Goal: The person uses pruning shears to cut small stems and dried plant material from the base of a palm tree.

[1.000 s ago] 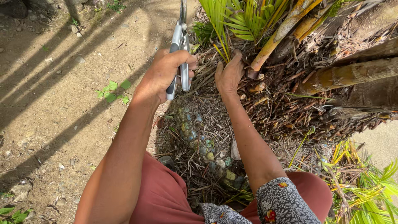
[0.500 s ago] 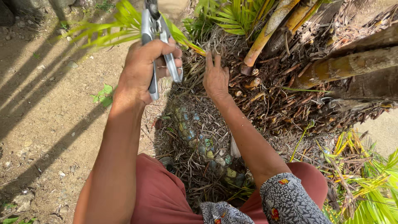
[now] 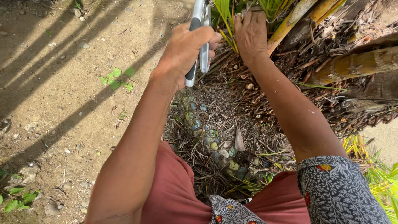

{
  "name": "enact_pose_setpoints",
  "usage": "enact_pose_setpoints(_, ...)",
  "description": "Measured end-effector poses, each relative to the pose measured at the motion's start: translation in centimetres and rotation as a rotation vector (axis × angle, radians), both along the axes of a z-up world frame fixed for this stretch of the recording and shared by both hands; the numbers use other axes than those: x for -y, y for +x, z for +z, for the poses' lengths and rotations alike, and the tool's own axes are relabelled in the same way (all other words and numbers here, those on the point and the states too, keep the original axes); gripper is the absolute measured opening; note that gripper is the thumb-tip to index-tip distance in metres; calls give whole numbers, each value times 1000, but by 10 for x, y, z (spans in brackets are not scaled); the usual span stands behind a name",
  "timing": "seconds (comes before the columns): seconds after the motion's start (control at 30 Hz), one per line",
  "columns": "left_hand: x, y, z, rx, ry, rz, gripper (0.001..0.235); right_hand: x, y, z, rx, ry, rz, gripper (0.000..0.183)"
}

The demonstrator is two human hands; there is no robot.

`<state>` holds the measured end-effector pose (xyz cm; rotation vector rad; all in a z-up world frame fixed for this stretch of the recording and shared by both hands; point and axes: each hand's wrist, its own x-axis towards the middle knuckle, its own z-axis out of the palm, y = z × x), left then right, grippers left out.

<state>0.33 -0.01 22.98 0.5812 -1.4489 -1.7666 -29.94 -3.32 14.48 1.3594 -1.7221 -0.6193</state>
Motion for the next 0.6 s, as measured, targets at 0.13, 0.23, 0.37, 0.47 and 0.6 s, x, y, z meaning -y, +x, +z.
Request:
enact_pose_setpoints(0.13,4,10,-8,47,-35,22,16,9,-29,-8,48,-44,211,56)
enact_pose_setpoints(0.23,9,13,-14,9,-78,32,16,9,-49,16,434,-41,392,37)
enact_pose_setpoints(0.37,9,13,-13,93,-48,25,17,33,-47,32,798,-192,419,10)
enact_pose_setpoints(0.47,13,12,-10,178,-49,34,18,34,-37,41,951,-272,544,4)
enact_pose_setpoints(0.6,21,8,-15,66,-84,19,21,29,8,13,1206,-396,443,21)
